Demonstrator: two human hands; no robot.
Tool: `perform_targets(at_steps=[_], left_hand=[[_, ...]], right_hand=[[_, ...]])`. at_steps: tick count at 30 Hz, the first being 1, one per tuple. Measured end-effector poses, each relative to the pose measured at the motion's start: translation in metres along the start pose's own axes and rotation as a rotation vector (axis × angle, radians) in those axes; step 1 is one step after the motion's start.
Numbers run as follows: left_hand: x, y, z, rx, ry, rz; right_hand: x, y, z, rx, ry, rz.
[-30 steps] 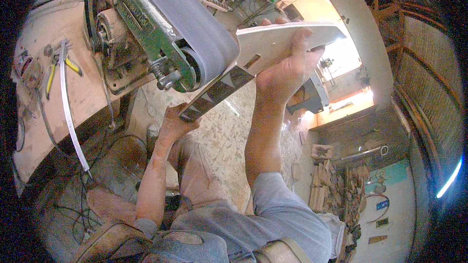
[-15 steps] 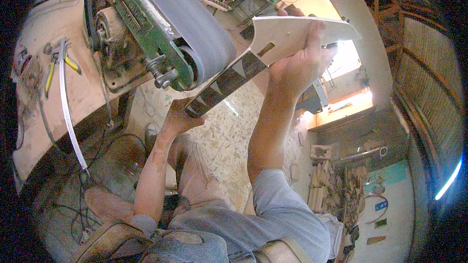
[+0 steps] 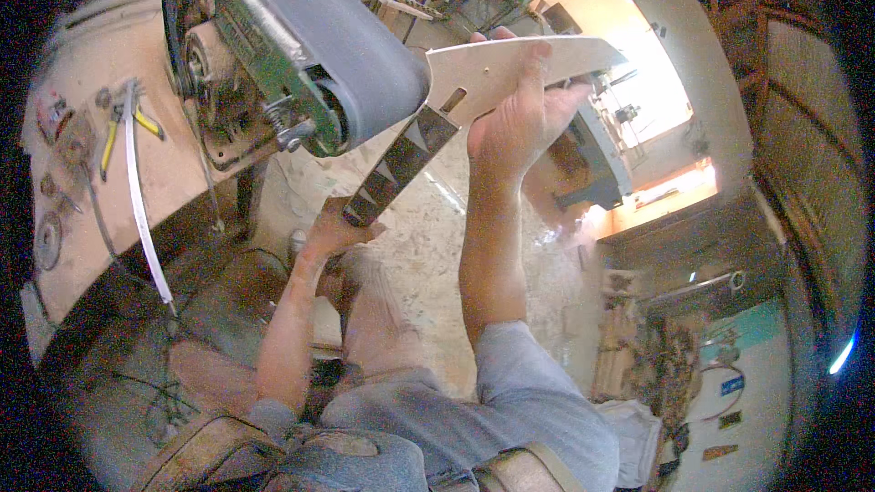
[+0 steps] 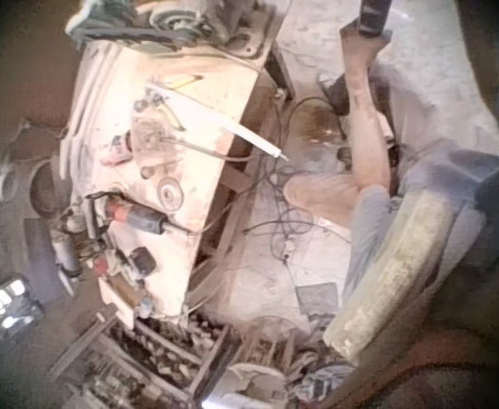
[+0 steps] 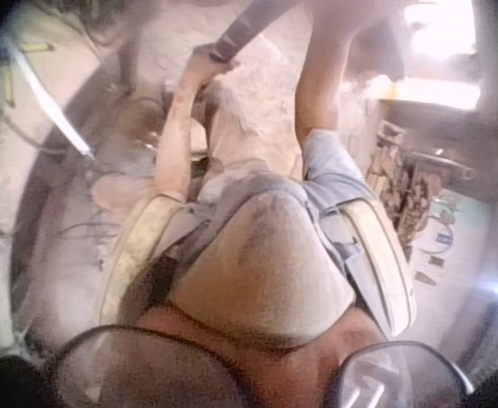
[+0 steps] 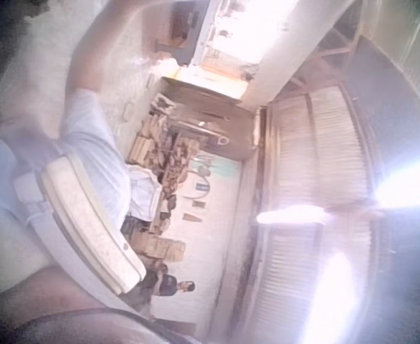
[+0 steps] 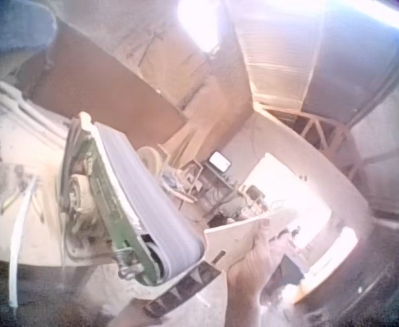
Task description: The person sands the surfaces of a wooden guitar neck using a belt sander. They measure the thickness of the neck with a caliper between sanding passes.
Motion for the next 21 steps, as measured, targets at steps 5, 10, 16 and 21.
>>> perform_targets(at_steps=[5, 10, 16, 21], left_hand=[[0.022, 0.038, -0.021, -0.160, 0.121, -0.184], [0.040, 0.087, -0.043, -0.309, 0.307, -0.227], [0.057, 0.129, -0.084, -0.659, 0.461, -0.267], [0.061, 0.142, -0.120, -0.704, 0.415, -0.316]], right_hand=[[-0.029, 0.013, 0.090, 0.186, -0.047, -0.320], [0.034, 0.018, 0.145, 0.069, 0.069, -0.591], [0.117, 0.024, 0.146, -0.066, 0.046, -0.649], [0.120, 0.020, 0.179, -0.168, 0.244, -0.649]])
Point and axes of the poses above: each hand's wrist, its own x-axis away from the middle knuckle, its own z-axis out of the back of the hand, y = z × x, the point moved 6 cm from there along -x, towards the middle knuckle, and after that the axes turned 8 degrees about -x, right-handed, at the moved point
